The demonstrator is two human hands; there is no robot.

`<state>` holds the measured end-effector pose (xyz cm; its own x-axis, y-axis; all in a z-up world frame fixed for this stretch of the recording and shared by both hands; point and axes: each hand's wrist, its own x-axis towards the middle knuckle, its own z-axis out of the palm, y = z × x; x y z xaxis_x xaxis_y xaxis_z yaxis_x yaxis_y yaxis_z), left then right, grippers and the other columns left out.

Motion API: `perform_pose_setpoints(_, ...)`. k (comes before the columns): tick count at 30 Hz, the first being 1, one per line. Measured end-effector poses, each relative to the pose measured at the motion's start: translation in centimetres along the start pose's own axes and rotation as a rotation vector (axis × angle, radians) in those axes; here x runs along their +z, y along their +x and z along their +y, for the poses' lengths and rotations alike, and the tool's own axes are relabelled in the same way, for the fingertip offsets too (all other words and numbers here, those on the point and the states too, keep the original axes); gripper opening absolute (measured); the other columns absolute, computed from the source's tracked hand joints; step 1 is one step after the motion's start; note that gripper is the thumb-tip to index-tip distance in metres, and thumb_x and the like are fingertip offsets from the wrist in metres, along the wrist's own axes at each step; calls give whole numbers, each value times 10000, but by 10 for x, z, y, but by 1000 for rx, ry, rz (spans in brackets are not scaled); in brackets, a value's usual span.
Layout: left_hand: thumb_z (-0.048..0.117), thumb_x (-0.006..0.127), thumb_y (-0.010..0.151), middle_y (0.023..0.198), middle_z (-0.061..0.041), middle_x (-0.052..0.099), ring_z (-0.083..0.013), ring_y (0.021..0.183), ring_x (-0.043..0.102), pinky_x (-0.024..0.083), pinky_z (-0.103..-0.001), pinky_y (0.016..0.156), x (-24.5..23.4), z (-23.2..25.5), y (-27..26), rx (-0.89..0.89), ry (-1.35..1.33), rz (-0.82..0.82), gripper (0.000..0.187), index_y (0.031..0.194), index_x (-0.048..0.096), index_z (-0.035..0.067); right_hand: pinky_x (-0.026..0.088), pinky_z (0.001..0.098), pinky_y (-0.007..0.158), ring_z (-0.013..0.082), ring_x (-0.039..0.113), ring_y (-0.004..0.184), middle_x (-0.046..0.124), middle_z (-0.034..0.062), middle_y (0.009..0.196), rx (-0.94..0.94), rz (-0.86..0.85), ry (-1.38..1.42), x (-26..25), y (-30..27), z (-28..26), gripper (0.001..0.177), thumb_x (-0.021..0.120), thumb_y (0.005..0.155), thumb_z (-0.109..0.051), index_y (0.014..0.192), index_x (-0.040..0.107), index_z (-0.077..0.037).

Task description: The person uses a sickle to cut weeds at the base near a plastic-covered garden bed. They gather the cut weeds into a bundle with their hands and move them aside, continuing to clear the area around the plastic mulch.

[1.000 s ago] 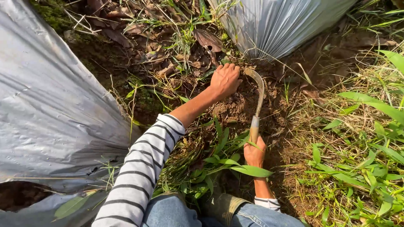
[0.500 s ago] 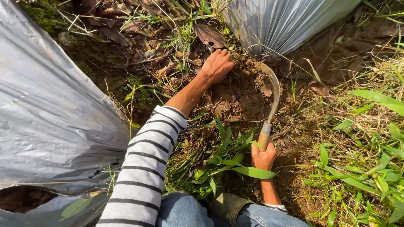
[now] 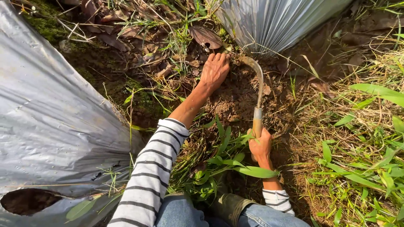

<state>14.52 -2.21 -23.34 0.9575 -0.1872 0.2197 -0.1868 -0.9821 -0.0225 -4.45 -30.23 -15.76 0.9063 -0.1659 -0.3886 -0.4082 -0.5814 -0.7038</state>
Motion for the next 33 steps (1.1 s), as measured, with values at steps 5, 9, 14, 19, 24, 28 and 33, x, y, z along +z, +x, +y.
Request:
perform_pose_setpoints(5, 198, 573, 989, 1133, -63, 541, -193, 975, 570, 471, -282, 671, 15, 7, 0, -61, -39, -40, 184, 1157, 613, 137, 486, 308, 462, 203, 624, 528, 636, 141, 654, -12, 53, 81, 4, -12, -24, 121, 705, 930, -101, 866, 645, -18)
perform_pose_setpoints(9, -11, 555, 947, 1649, -145, 205, -270, 1251, 491, 550, -466, 848, -48, -6, 11, 61, -74, -92, 662, 1574, 345, 13, 557, 375, 368, 210, 559, 458, 569, 113, 737, -38, -19, 24, 13, 9, 8, 250, 716, 982, -155, 884, 574, 27)
perform_pose_setpoints(14, 188, 630, 883, 1289, -150, 504, -266, 1068, 526, 449, -404, 769, 58, -10, -9, 207, 111, -38, 440, 1315, 558, 144, 463, 326, 487, 170, 591, 520, 590, 91, 604, 0, -52, 91, 8, -34, 1, 73, 649, 852, -70, 792, 633, -32)
perform_pose_setpoints(19, 261, 617, 968, 1075, -108, 621, -227, 929, 533, 440, -348, 752, 3, 6, -12, 246, 114, -133, 130, 1059, 623, 168, 505, 273, 464, 148, 576, 462, 593, 83, 619, -69, 56, 173, 4, -23, -49, 68, 628, 940, -61, 893, 648, -16)
perform_pose_setpoints(24, 533, 381, 1087, 1115, -68, 597, -99, 863, 608, 529, -216, 617, -4, 22, -10, -140, -160, -265, 504, 1241, 591, 102, 442, 322, 370, 163, 548, 410, 560, 93, 537, 40, -89, 163, 2, -51, -2, 153, 623, 891, -98, 758, 590, -30)
perform_pose_setpoints(28, 454, 373, 1091, 1082, -89, 592, -147, 849, 588, 518, -272, 661, 16, 17, -22, -67, -206, -348, 431, 1171, 612, 105, 424, 290, 386, 141, 535, 401, 524, 78, 521, 58, 34, 318, 1, -44, -30, 166, 603, 881, -73, 731, 543, -34)
perform_pose_setpoints(33, 331, 418, 1047, 982, -94, 632, -228, 920, 645, 538, -352, 770, 4, 6, -49, 75, -170, -400, 319, 972, 671, 153, 491, 283, 374, 138, 515, 407, 535, 34, 547, 109, -284, 313, -7, -44, -29, 138, 576, 946, -79, 815, 608, -52)
